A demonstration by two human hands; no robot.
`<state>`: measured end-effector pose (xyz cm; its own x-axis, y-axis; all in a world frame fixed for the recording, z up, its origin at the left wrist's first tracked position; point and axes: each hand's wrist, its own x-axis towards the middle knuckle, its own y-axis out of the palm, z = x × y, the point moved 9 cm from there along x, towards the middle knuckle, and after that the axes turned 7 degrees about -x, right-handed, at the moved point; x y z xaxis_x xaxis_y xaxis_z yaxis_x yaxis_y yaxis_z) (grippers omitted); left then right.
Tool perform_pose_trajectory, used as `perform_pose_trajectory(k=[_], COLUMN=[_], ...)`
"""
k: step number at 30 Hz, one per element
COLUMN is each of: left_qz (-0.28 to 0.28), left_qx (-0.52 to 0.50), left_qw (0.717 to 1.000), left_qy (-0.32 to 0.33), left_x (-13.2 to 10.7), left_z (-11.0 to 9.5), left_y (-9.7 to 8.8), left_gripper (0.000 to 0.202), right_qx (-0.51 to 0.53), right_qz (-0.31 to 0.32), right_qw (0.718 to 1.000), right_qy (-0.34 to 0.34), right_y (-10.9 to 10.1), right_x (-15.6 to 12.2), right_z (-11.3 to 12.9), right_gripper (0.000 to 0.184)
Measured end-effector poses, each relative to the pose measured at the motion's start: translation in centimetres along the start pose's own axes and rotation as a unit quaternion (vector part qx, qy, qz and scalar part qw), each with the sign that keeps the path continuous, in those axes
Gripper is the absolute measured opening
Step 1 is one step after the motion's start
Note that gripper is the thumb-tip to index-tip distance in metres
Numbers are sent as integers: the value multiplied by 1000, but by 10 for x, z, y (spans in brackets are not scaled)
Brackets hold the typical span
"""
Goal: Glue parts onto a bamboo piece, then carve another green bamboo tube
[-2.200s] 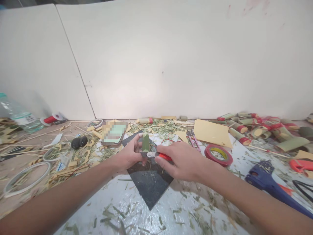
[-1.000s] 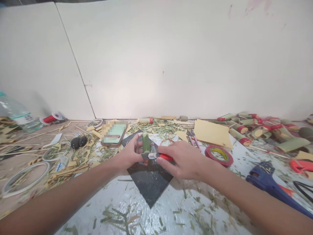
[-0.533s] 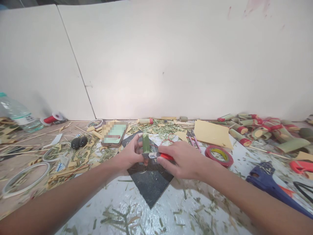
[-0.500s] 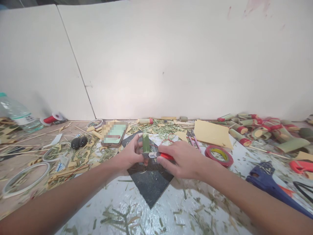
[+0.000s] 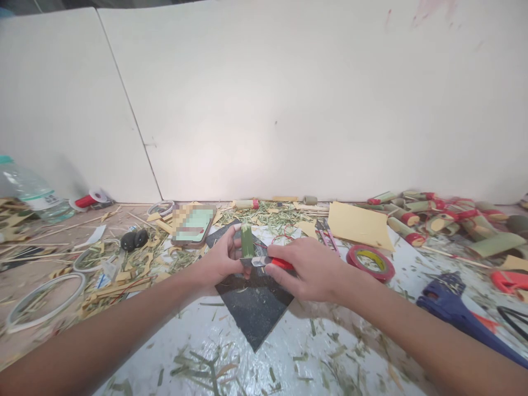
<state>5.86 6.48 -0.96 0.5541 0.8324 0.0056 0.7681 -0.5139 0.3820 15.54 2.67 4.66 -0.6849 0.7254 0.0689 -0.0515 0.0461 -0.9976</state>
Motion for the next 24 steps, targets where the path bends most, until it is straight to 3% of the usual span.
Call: perform_pose_trajectory(k=[24], left_qz=[14], left_qx=[28], left_qw=[999], left_qy=[1], left_x=[2], left_z=[-2], left_y=[-5], left_gripper=[69], right_qx=[-57], right_qz=[-44], right_qw=[997], right_qy=[8], right_y=[2], right_x=[0], right_z=[-5], right_gripper=[34])
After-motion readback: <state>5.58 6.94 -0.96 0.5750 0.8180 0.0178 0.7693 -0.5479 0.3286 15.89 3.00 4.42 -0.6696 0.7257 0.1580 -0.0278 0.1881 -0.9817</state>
